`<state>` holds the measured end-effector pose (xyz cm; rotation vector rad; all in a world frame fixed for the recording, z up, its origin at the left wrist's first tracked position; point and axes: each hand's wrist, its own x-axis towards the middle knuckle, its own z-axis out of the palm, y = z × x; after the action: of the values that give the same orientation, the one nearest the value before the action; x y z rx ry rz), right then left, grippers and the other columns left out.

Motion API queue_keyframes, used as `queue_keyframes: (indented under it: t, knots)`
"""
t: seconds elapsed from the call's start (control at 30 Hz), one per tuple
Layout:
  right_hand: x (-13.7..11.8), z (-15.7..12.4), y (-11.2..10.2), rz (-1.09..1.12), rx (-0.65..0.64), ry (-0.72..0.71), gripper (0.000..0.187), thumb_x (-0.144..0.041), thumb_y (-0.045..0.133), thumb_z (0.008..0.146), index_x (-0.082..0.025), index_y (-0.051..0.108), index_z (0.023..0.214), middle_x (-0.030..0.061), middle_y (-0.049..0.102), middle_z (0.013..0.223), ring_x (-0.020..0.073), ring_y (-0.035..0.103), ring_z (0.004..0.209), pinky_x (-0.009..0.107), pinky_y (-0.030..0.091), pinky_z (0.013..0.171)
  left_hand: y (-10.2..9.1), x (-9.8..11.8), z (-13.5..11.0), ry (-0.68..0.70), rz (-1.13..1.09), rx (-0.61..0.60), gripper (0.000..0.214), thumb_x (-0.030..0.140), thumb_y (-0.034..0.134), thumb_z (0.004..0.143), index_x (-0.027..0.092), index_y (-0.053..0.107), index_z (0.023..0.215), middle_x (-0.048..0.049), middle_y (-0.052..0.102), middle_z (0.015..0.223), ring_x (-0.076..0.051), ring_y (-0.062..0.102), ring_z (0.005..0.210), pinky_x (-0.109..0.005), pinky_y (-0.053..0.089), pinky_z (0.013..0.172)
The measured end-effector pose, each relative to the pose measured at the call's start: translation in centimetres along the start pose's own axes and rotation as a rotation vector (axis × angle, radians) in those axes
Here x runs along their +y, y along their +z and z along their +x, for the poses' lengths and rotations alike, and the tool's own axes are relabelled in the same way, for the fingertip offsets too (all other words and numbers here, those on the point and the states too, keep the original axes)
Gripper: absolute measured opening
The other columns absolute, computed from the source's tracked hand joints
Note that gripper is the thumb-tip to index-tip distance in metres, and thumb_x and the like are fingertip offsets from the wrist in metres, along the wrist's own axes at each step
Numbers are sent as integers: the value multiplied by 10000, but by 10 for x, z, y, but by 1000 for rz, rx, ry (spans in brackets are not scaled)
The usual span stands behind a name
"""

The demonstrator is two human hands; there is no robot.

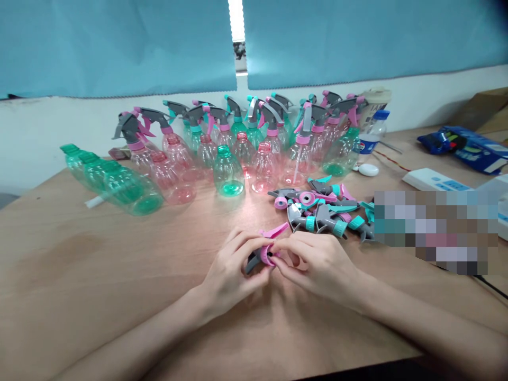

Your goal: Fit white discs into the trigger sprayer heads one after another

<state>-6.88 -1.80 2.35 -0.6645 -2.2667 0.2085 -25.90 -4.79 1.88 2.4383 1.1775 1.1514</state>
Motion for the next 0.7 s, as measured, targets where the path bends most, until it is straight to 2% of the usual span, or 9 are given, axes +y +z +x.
queue_keyframes:
  t: [0.2, 0.37, 0.5, 0.6, 0.7]
  knots:
    - [5, -2, -4, 96, -45, 28, 119, -215, 532, 873, -162, 596, 788, -40, 516, 553, 79, 465, 474, 199, 346, 469, -2, -2, 2, 2, 47, 10, 279, 107, 628, 738, 181, 602, 1006, -46, 643, 893, -184, 563, 817, -327, 482, 742]
    - [7, -5, -1, 191, -49, -15, 135, -257, 543, 883, -163, 633, 920, -32, 561, 586, 82, 490, 493, 194, 382, 492, -5, -2, 3, -3, 93, 34, 251, 134, 619, 727, 187, 600, 971, -38, 646, 869, -190, 574, 797, -337, 468, 738]
    - [9, -8, 4, 239, -81, -25, 224, -361, 588, 860, -152, 628, 931, -38, 547, 560, 86, 479, 479, 196, 398, 502, -5, -2, 2, 27, 79, 18, 241, 171, 647, 739, 185, 606, 976, -47, 650, 884, -192, 568, 803, -340, 462, 741]
    - [7, -9, 5, 275, -90, 18, 294, -414, 603, 843, -147, 628, 963, -29, 579, 588, 80, 464, 464, 196, 393, 495, -4, -3, 1, 28, 93, 21, 254, 156, 655, 747, 184, 611, 995, -52, 656, 910, -195, 565, 824, -342, 448, 749]
    - [3, -10, 4, 265, -47, 86, 284, -410, 564, 873, -154, 634, 975, -7, 625, 666, 80, 480, 490, 199, 396, 516, -3, -4, 1, 40, 108, 16, 252, 194, 677, 757, 183, 621, 1002, -47, 665, 907, -191, 573, 807, -336, 435, 733]
